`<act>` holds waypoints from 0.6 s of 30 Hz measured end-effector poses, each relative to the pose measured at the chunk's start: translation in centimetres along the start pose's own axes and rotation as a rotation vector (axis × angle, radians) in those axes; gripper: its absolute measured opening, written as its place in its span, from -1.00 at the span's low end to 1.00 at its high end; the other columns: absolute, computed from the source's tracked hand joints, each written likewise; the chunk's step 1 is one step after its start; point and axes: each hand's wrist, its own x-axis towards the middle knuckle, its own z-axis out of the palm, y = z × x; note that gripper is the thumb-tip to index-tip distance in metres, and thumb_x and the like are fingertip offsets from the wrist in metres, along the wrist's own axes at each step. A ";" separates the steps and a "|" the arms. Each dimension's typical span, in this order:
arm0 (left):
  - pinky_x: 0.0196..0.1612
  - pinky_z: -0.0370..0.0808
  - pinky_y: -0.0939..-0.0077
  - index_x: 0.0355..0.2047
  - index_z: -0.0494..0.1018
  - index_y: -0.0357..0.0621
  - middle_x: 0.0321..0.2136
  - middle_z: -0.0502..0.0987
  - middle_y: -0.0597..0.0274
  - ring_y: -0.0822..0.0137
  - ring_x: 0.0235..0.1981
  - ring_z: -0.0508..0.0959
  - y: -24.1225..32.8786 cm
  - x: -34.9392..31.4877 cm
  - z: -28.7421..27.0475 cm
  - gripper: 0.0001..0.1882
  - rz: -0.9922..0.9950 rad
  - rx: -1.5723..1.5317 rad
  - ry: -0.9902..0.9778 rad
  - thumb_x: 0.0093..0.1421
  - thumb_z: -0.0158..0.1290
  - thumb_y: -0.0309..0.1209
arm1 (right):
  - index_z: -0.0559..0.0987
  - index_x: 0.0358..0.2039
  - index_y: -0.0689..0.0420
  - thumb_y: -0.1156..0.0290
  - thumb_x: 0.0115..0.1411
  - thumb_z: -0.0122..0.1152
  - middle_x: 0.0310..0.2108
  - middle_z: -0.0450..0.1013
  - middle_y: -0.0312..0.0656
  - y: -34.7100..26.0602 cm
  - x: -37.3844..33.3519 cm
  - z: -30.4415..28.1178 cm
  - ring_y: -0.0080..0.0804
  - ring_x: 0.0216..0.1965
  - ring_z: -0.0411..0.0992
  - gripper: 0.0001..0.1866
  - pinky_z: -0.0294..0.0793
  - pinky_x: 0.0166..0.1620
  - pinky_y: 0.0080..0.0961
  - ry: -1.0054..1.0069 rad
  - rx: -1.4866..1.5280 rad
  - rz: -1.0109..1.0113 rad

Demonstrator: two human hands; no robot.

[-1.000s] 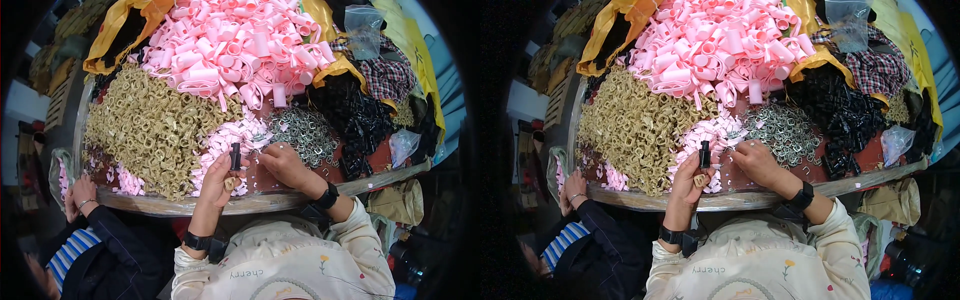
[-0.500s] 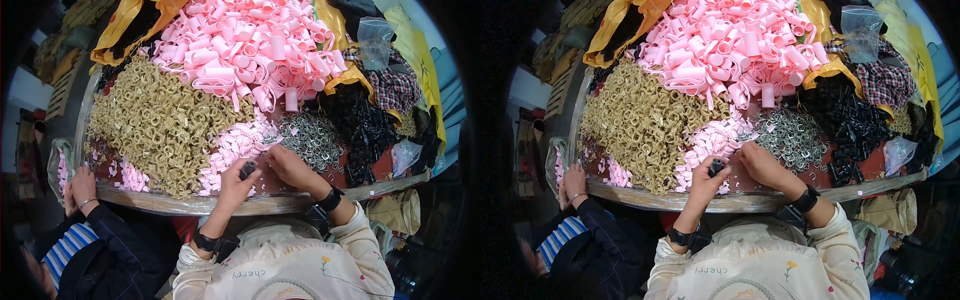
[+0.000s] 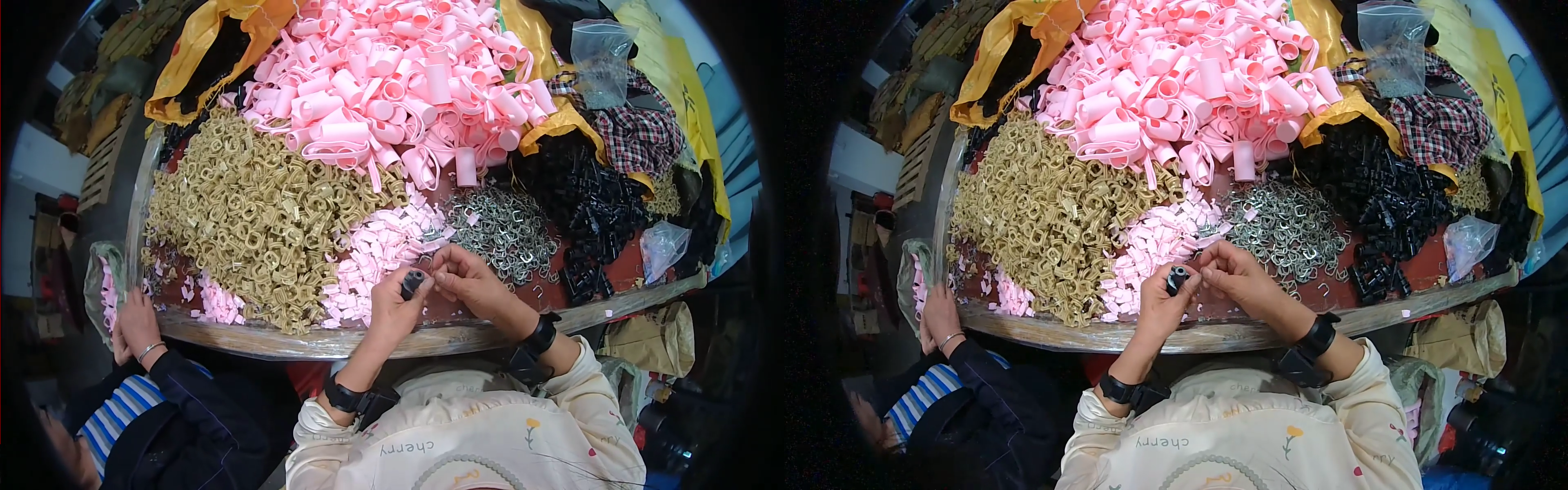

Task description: The person assembles components by hand by pressing a metal clip into a black plastic part and then sliding a pink plastic sleeve over it. This process is repeated multiple times, with the finished units being placed back onto the table.

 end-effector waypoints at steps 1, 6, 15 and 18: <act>-0.62 0.25 0.74 -0.51 0.39 -0.21 -0.70 0.38 0.38 0.60 -0.69 0.32 -0.3 0.0 0.1 -0.91 -0.010 -0.027 0.019 0.01 0.03 -0.46 | 0.31 -0.37 0.18 0.51 0.08 -0.03 -0.55 0.30 -0.33 0.2 -0.1 0.2 -0.66 -0.61 0.21 -0.91 0.20 -0.56 -0.75 0.058 -0.241 -0.128; -0.67 0.22 0.79 -0.52 0.37 -0.20 -0.72 0.36 0.41 0.64 -0.72 0.30 -0.1 0.4 -0.1 -0.89 -0.165 -0.246 0.099 0.04 0.01 -0.43 | 0.37 -0.39 0.22 0.56 0.01 0.02 -0.47 0.36 -0.22 -0.9 -0.5 0.8 -0.51 -0.51 0.32 -0.89 0.31 -0.46 -0.63 0.124 -1.171 -0.737; -0.73 0.19 0.84 -0.48 0.36 -0.18 -0.72 0.37 0.38 0.63 -0.74 0.31 1.1 0.2 -0.5 -0.90 -0.223 -0.420 0.042 0.04 0.01 -0.43 | 0.40 -0.44 0.23 0.52 -0.01 0.06 -0.49 0.38 -0.19 -1.4 0.4 0.5 -0.50 -0.48 0.35 -0.91 0.34 -0.45 -0.61 0.173 -1.083 -0.560; -0.72 0.19 0.83 -0.49 0.36 -0.18 -0.71 0.38 0.38 0.63 -0.74 0.31 0.9 0.1 -0.6 -0.91 -0.159 -0.396 0.031 0.04 0.01 -0.43 | 0.40 -0.44 0.24 0.51 0.02 0.05 -0.52 0.37 -0.24 -1.6 -0.2 1.1 -0.58 -0.52 0.34 -0.91 0.32 -0.48 -0.66 0.106 -0.956 -0.386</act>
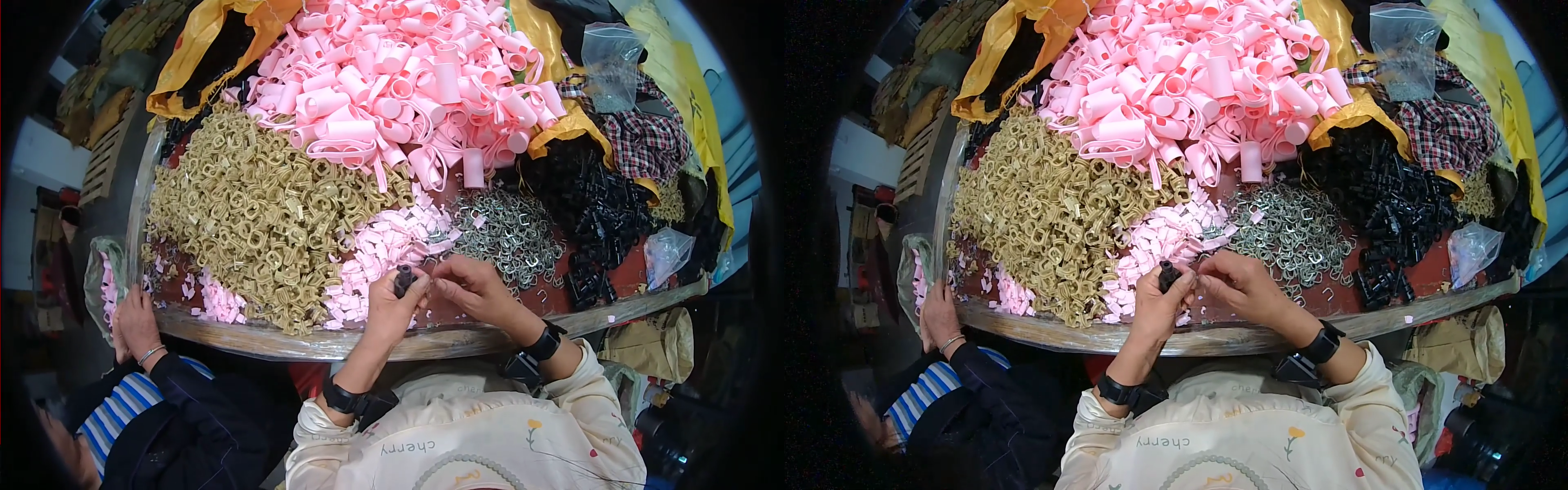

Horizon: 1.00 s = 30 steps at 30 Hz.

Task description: The person assembles components by hand by pressing a metal clip into a black plastic part and then sliding a pink plastic sleeve over it. This process is repeated multiple times, with the finished units being placed back onto the table.

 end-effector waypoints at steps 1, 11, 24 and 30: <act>-0.72 0.20 0.83 -0.49 0.37 -0.18 -0.71 0.38 0.38 0.63 -0.74 0.31 0.0 -0.1 -0.1 -0.91 0.030 0.013 -0.011 0.04 0.01 -0.43 | 0.40 -0.44 0.24 0.50 0.03 0.04 -0.54 0.37 -0.27 -0.1 -0.2 0.1 -0.63 -0.54 0.33 -0.91 0.31 -0.50 -0.68 -0.055 0.070 0.066; -0.67 0.21 0.80 -0.52 0.38 -0.22 -0.74 0.35 0.42 0.66 -0.71 0.29 -0.2 -0.4 0.6 -0.86 0.068 0.103 0.012 0.06 0.00 -0.40 | 0.40 -0.46 0.24 0.51 0.02 0.05 -0.60 0.31 -0.25 -1.0 -1.0 0.7 -0.58 -0.61 0.28 -0.92 0.24 -0.59 -0.66 0.054 -0.026 0.036; -0.61 0.27 0.76 -0.29 0.30 -0.17 -0.50 0.40 0.34 0.58 -0.62 0.35 0.2 -0.4 0.4 -0.82 -0.243 -0.423 -0.241 0.10 -0.08 -0.38 | 0.41 -0.50 0.21 0.56 -0.17 0.13 -0.59 0.29 -0.16 -1.8 -1.3 0.0 -0.27 -0.58 0.30 -0.85 0.30 -0.53 -0.47 0.140 -0.227 -0.172; -0.54 0.31 0.72 -0.12 0.21 -0.12 -0.33 0.37 0.33 0.55 -0.51 0.40 -0.4 -0.3 -0.4 -0.70 -0.326 -0.501 -0.367 0.14 -0.14 -0.34 | 0.44 -0.51 0.22 0.61 -0.22 0.15 -0.54 0.33 -0.16 -2.0 -0.8 -1.1 -0.32 -0.54 0.31 -0.83 0.30 -0.51 -0.52 0.086 -0.299 -0.311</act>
